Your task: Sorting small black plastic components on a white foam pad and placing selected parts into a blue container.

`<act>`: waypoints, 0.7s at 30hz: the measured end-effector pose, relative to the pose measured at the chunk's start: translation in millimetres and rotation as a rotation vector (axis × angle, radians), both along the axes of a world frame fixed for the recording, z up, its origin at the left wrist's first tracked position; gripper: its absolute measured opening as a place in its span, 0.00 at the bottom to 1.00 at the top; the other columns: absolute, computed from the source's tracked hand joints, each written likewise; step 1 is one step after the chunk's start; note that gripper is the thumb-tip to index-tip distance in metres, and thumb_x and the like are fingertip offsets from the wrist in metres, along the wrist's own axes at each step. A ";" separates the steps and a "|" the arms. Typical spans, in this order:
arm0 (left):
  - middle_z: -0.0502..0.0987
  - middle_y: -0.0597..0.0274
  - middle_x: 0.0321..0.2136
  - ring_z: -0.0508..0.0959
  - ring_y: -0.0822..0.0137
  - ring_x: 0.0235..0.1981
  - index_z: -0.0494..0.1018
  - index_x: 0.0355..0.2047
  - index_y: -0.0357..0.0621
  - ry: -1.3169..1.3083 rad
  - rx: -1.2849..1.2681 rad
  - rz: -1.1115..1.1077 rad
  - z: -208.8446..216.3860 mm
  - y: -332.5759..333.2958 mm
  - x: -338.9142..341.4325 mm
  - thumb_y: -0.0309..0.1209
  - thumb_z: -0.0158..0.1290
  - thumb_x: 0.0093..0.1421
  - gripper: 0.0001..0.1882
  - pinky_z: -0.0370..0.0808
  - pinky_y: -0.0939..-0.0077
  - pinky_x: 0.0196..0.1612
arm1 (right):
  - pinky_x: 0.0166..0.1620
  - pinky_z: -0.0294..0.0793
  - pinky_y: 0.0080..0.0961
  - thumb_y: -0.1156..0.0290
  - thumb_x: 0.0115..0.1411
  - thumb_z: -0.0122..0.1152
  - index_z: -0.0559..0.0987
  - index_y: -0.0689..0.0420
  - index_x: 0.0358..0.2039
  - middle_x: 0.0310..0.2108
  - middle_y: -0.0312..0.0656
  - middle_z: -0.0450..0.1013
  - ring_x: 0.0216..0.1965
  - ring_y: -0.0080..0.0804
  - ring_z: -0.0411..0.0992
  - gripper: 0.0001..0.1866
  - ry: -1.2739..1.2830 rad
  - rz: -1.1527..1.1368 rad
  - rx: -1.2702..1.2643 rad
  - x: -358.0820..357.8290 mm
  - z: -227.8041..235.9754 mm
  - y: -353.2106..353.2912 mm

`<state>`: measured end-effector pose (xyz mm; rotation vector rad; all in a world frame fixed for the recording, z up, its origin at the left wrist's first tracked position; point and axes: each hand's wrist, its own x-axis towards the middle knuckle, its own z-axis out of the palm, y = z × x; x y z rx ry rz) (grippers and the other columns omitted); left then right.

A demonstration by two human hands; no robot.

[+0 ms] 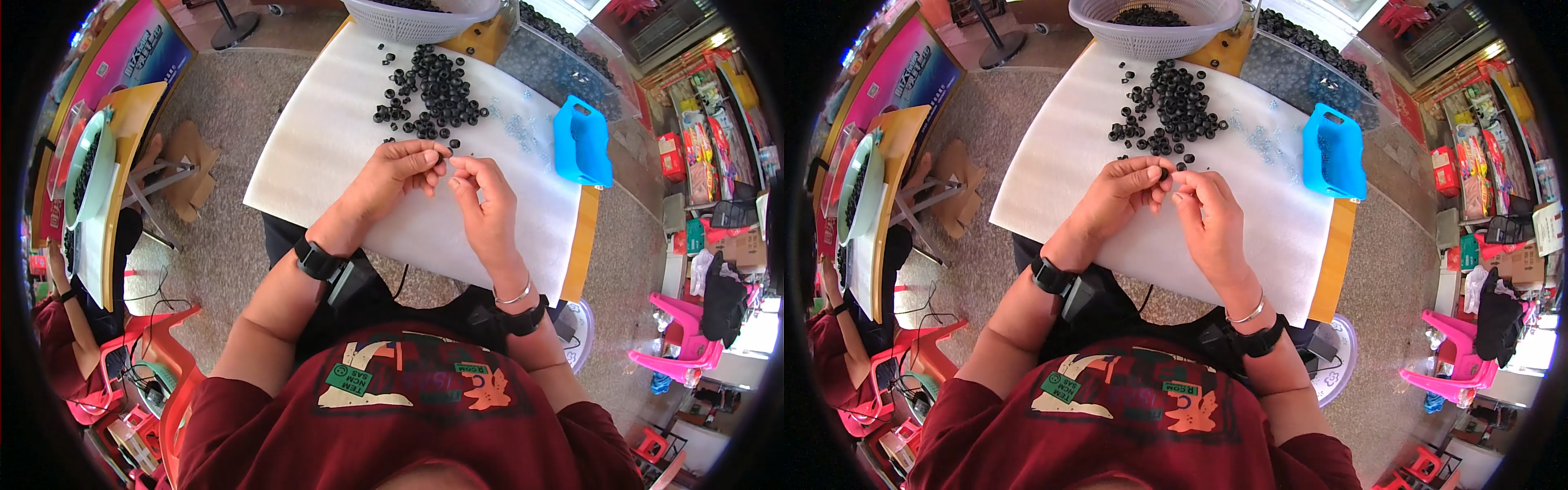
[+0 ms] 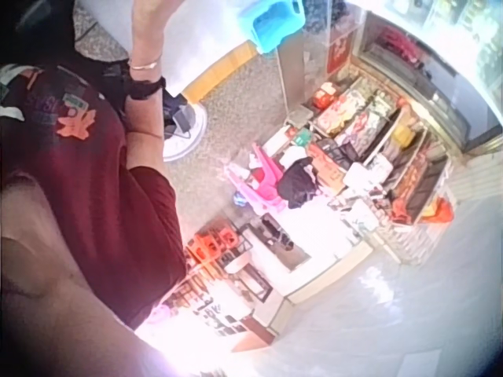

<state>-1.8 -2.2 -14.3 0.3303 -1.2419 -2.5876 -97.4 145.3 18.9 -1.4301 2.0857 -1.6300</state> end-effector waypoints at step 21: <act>0.76 0.60 0.41 0.77 0.71 0.38 0.68 0.53 0.37 -0.025 -0.089 -0.018 19.0 8.2 2.9 0.35 0.53 0.63 0.21 0.73 0.76 0.46 | 0.41 0.67 0.37 0.77 0.52 0.60 0.77 0.55 0.36 0.31 0.41 0.71 0.37 0.41 0.69 0.09 0.413 0.067 0.050 -41.5 29.6 -21.8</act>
